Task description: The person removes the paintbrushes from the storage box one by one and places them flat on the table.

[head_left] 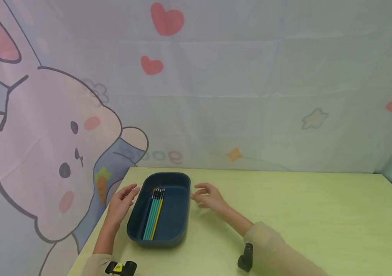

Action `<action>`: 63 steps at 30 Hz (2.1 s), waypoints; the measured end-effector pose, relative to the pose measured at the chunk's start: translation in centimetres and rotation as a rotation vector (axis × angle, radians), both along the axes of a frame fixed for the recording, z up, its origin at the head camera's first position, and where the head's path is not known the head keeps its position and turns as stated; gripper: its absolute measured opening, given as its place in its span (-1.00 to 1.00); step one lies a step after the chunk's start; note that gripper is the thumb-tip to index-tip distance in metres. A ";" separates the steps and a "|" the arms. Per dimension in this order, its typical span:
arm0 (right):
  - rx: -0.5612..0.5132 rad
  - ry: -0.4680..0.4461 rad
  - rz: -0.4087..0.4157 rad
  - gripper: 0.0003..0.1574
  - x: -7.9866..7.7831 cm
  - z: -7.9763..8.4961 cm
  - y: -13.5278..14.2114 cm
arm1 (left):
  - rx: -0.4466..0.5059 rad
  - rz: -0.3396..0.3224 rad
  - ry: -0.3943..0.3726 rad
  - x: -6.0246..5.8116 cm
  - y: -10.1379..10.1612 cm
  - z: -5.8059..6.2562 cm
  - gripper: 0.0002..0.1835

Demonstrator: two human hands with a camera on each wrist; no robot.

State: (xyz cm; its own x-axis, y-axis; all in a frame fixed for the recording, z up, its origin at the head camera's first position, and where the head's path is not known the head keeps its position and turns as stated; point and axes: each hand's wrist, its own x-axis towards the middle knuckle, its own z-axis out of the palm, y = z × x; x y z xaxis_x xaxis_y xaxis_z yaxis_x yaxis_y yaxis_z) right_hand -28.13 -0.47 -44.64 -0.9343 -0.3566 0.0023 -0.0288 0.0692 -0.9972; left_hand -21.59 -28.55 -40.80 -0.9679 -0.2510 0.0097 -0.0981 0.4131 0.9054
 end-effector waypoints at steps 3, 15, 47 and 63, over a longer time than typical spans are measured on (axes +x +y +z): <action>-0.017 -0.024 -0.004 -0.34 0.0 -0.4 -0.4 | 0.033 -0.017 -0.022 -0.2 -0.6 -0.4 -0.38; -0.130 -0.216 -0.029 -0.28 0.4 -0.6 -1.9 | 0.098 -0.027 -0.114 -1.1 -1.5 -2.1 -0.29; -0.173 -0.234 0.001 -0.29 1.1 -1.4 -2.7 | 0.221 0.001 -0.116 -1.6 -1.7 -4.1 -0.48; -0.162 -0.222 -0.011 -0.30 1.1 -1.5 -1.0 | 0.321 0.015 -0.144 -1.9 -0.2 -4.3 -0.50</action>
State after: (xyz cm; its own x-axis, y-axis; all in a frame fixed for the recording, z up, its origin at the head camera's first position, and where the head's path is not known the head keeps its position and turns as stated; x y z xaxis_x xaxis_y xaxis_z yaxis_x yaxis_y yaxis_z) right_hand -27.08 -1.49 -46.18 -0.9223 -0.3577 -0.1464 0.1912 -0.0931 -0.9771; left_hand -23.45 -28.75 -45.14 -0.9499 -0.2329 -0.2082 -0.2379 0.1075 0.9653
